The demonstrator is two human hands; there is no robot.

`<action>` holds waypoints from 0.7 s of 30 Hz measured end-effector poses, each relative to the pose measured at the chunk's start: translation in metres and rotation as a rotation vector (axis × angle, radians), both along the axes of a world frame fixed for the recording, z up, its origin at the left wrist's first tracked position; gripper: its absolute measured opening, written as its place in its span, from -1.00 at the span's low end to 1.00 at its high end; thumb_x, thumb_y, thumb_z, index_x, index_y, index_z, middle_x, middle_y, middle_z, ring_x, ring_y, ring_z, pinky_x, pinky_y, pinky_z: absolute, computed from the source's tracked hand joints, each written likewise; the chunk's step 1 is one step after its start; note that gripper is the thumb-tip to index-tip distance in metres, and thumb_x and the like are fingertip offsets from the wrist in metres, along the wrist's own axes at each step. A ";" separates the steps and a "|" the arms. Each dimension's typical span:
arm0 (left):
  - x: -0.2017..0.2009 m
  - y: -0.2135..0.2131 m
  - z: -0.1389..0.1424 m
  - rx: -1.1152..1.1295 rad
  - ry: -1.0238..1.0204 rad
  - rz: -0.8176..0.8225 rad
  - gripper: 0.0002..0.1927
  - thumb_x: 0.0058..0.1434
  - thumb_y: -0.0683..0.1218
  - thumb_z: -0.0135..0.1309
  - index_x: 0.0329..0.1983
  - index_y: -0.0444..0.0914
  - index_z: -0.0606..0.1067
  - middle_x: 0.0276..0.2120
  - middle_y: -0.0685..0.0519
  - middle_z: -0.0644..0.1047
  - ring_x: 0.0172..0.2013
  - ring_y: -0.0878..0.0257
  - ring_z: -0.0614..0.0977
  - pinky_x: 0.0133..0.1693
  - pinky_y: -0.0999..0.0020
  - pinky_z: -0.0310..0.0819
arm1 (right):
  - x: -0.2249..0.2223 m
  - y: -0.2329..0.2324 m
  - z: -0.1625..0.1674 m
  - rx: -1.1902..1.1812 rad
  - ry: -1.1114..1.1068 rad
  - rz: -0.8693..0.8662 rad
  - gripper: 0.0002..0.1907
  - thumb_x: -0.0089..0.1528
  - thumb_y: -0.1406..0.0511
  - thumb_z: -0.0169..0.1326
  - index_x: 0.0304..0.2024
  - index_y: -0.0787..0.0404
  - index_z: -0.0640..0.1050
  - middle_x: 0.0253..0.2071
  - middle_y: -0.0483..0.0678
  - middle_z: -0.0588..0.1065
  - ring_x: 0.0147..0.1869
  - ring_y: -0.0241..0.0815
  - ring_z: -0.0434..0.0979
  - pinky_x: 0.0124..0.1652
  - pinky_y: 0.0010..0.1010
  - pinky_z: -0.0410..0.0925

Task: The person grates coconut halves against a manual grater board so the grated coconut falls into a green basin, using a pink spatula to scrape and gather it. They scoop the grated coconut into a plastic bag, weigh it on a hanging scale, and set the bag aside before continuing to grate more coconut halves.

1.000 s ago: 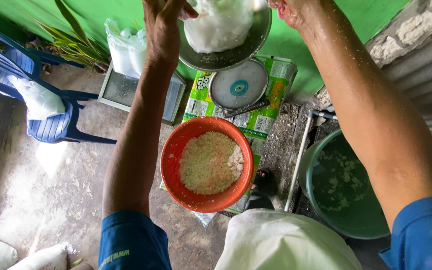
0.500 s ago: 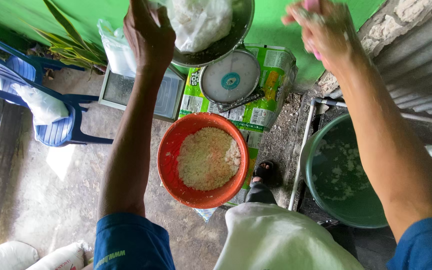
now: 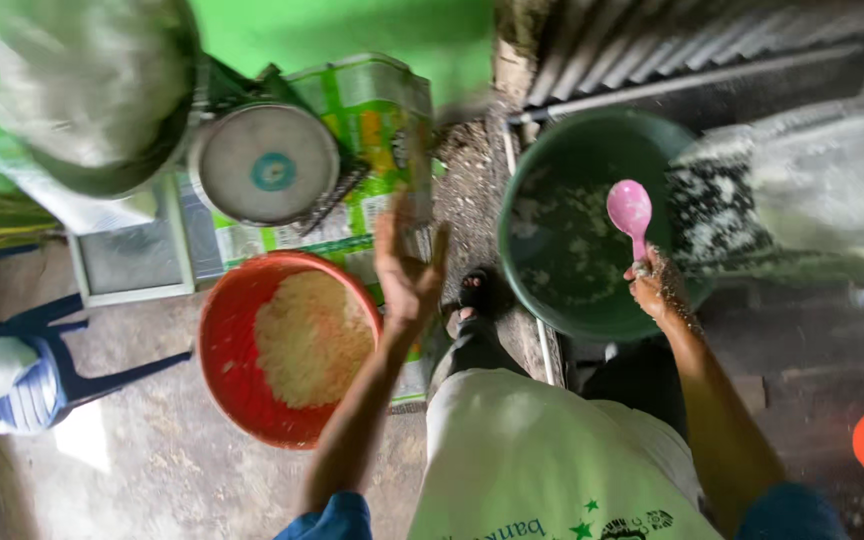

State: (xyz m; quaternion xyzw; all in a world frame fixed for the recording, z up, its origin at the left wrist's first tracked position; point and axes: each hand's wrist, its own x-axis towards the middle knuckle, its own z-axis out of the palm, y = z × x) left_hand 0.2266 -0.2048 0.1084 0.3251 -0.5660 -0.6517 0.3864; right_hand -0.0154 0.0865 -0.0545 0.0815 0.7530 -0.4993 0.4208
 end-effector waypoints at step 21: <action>-0.134 0.142 -0.141 -0.599 -0.444 -0.266 -0.54 0.32 -0.07 0.16 0.28 -0.20 0.46 0.05 -0.11 0.58 0.01 0.01 0.65 0.05 0.17 0.58 | 0.055 0.020 -0.041 0.325 1.002 0.615 -0.65 0.34 0.33 -0.04 0.17 0.20 0.47 0.24 0.14 0.53 0.13 0.10 0.62 0.04 -0.08 0.48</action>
